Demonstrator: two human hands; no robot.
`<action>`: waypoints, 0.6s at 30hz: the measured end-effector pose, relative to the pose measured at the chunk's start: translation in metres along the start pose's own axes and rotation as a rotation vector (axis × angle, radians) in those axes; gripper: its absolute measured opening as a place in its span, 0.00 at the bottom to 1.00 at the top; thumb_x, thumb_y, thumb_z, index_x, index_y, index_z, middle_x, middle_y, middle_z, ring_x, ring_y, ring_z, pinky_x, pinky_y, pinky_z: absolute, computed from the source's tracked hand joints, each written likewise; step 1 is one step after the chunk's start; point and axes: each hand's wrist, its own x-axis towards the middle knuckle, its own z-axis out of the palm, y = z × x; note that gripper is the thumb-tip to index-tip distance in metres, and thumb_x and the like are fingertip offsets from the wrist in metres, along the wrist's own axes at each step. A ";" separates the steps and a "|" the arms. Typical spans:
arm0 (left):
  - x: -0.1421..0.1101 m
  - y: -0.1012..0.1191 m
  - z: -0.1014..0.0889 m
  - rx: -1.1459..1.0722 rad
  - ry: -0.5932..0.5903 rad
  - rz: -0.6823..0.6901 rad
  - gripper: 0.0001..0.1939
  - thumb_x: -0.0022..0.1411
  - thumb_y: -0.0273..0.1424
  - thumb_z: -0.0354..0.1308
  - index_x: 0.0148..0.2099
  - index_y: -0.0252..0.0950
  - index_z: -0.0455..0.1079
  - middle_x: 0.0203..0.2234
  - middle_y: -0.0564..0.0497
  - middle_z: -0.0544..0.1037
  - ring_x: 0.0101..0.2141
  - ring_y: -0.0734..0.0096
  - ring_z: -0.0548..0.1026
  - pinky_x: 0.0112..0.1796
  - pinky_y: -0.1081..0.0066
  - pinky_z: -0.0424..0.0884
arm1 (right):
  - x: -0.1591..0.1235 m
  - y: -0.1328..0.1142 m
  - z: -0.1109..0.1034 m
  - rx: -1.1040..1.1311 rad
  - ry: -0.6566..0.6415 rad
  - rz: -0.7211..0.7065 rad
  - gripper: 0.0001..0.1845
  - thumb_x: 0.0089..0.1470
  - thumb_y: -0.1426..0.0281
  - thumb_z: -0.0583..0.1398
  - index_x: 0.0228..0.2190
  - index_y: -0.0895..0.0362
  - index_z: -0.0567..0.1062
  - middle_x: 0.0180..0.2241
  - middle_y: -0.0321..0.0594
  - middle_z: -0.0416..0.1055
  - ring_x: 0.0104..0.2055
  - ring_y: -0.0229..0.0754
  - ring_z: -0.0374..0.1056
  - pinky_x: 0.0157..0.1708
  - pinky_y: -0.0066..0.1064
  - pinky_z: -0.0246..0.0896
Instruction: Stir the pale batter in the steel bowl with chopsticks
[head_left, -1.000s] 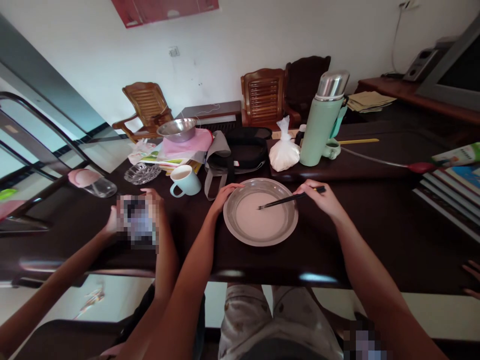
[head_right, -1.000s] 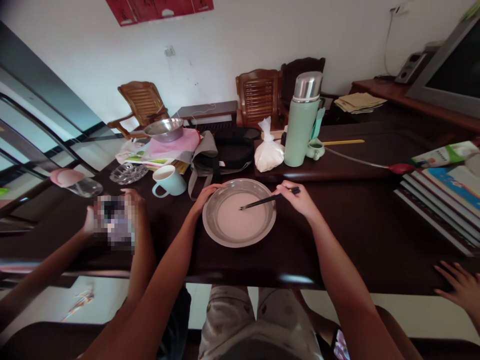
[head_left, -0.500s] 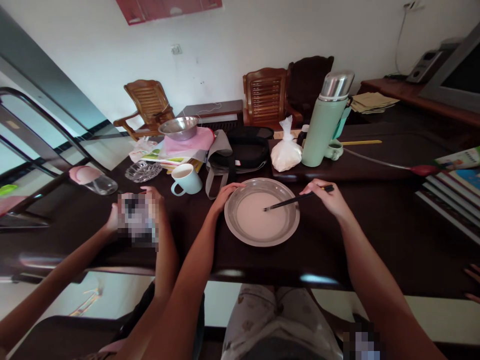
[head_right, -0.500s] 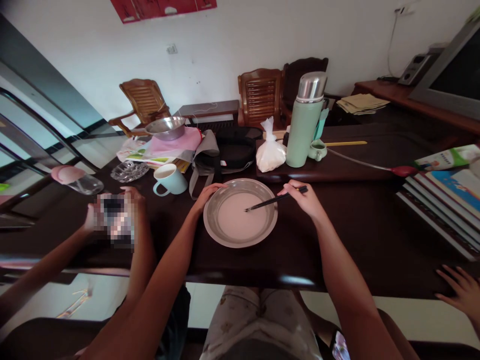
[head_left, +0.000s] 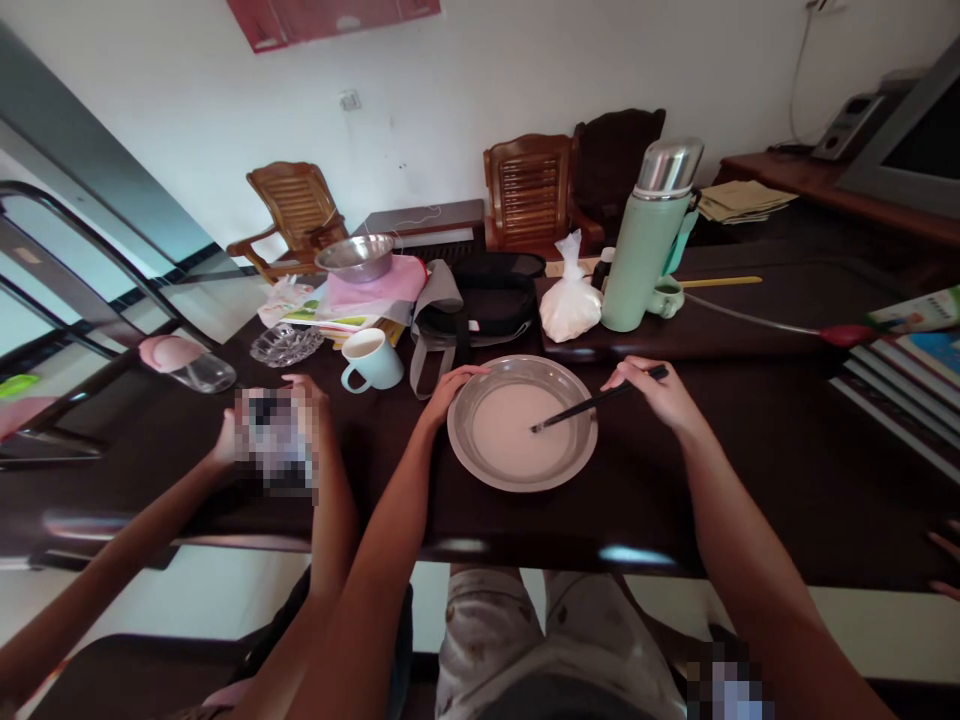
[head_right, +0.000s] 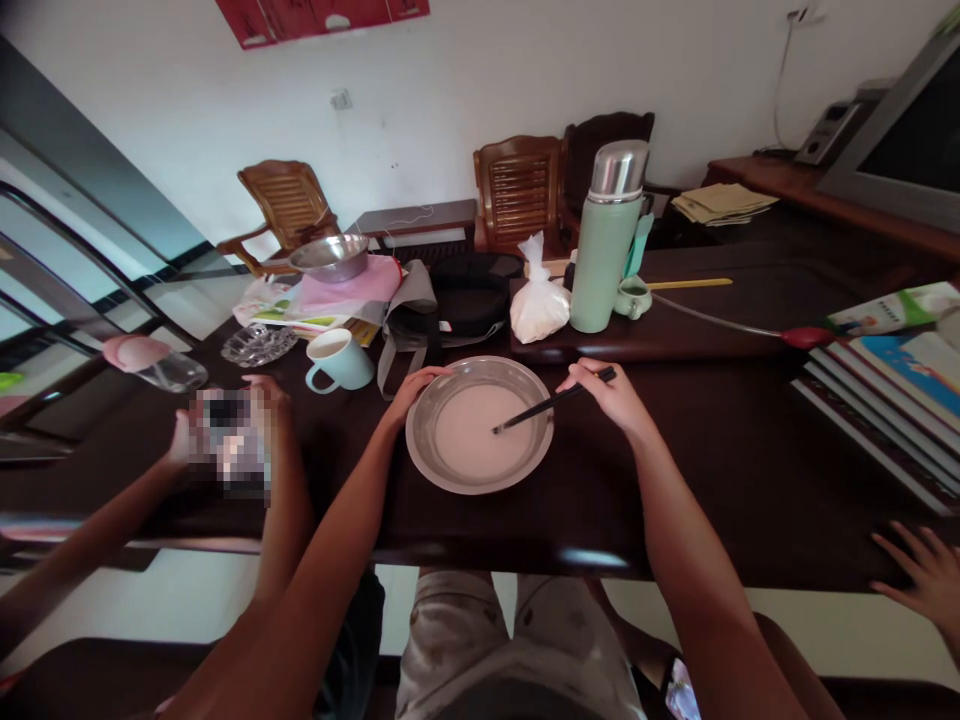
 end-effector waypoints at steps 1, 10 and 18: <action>0.000 0.001 0.001 -0.001 0.001 -0.004 0.15 0.54 0.33 0.52 0.38 0.32 0.77 0.40 0.46 0.78 0.44 0.61 0.72 0.47 0.68 0.63 | -0.001 -0.001 0.000 0.011 -0.025 0.004 0.20 0.56 0.54 0.57 0.22 0.54 0.76 0.26 0.39 0.75 0.32 0.45 0.71 0.39 0.36 0.62; 0.001 -0.002 0.002 -0.022 0.007 -0.036 0.15 0.54 0.33 0.52 0.39 0.33 0.77 0.40 0.47 0.78 0.42 0.63 0.72 0.45 0.69 0.64 | -0.001 -0.002 0.008 -0.026 -0.029 -0.046 0.19 0.56 0.54 0.57 0.26 0.54 0.78 0.30 0.40 0.76 0.36 0.46 0.71 0.41 0.36 0.62; 0.000 0.002 0.001 0.002 -0.001 -0.006 0.15 0.54 0.32 0.52 0.39 0.33 0.77 0.40 0.47 0.78 0.43 0.62 0.72 0.47 0.68 0.64 | -0.002 -0.006 0.012 0.019 -0.197 -0.034 0.18 0.56 0.55 0.57 0.25 0.54 0.77 0.29 0.39 0.76 0.35 0.45 0.72 0.41 0.36 0.62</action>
